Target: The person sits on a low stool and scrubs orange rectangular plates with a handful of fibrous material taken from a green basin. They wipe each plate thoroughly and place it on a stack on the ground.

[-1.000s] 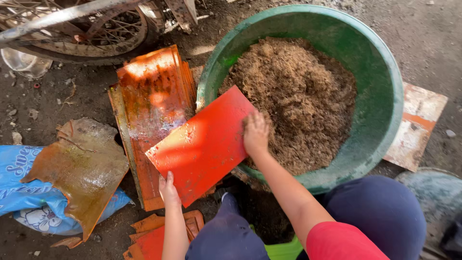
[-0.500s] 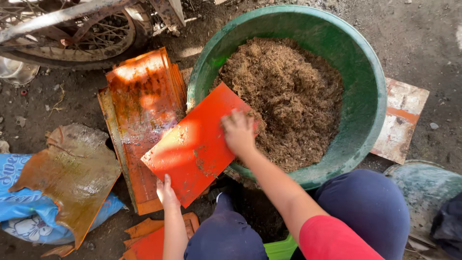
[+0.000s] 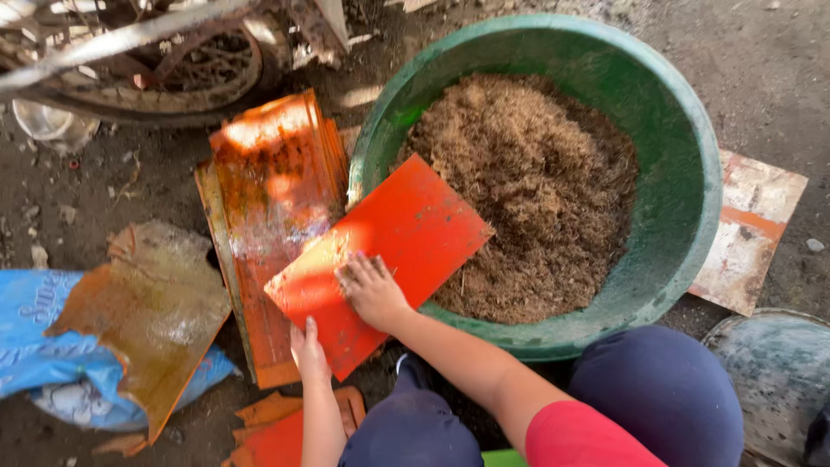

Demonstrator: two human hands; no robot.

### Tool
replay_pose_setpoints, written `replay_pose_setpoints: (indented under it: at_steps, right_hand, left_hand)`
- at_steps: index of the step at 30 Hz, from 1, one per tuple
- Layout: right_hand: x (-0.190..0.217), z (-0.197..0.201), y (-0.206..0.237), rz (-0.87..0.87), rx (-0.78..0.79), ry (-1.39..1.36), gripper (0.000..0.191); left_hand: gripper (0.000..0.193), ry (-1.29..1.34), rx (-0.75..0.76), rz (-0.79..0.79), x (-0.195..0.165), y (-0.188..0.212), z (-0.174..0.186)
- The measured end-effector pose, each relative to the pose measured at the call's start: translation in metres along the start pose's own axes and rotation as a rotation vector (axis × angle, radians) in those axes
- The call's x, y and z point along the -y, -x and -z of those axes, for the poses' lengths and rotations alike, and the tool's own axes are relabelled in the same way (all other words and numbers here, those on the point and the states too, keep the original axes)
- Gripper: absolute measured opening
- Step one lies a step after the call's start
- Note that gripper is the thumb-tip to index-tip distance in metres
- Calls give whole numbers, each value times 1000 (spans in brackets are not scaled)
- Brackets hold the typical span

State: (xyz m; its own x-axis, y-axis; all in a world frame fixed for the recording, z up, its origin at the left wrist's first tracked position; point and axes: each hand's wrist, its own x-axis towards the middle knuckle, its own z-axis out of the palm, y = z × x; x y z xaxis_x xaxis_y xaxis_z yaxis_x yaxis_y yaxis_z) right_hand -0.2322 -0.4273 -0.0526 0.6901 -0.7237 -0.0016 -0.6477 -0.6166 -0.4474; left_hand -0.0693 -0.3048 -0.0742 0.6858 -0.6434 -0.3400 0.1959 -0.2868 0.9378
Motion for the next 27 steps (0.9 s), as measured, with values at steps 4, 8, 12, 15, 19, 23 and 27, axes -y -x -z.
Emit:
replay_pose_setpoints:
  at_steps: [4,8,12,15,19,23,27]
  right_hand:
    - [-44,22,-34,-85,-72,-29,48]
    - [-143,58,-45,-422,-266,91,49]
    - [-200,80,-10,-733,-198,-271,41]
    - [-230,94,7,-760,-211,-86,33]
    - [-252,96,45,-948,34,97,66]
    - [-256,68,101,-940,168,-5,67]
    - [-266,73,103,-1061,-61,-167,34]
  left_hand:
    - [59,192,-47,87,14,3,-5]
    - [55,202,-83,84,22,4,-3]
    - [52,253,-44,104,21,4,-4]
    - [55,180,-66,47,17,3,-7]
    - [55,164,-73,63,12,5,-8]
    - [47,228,-57,96,0,7,-7]
    - [39,95,32,-51,-12,-6,-22]
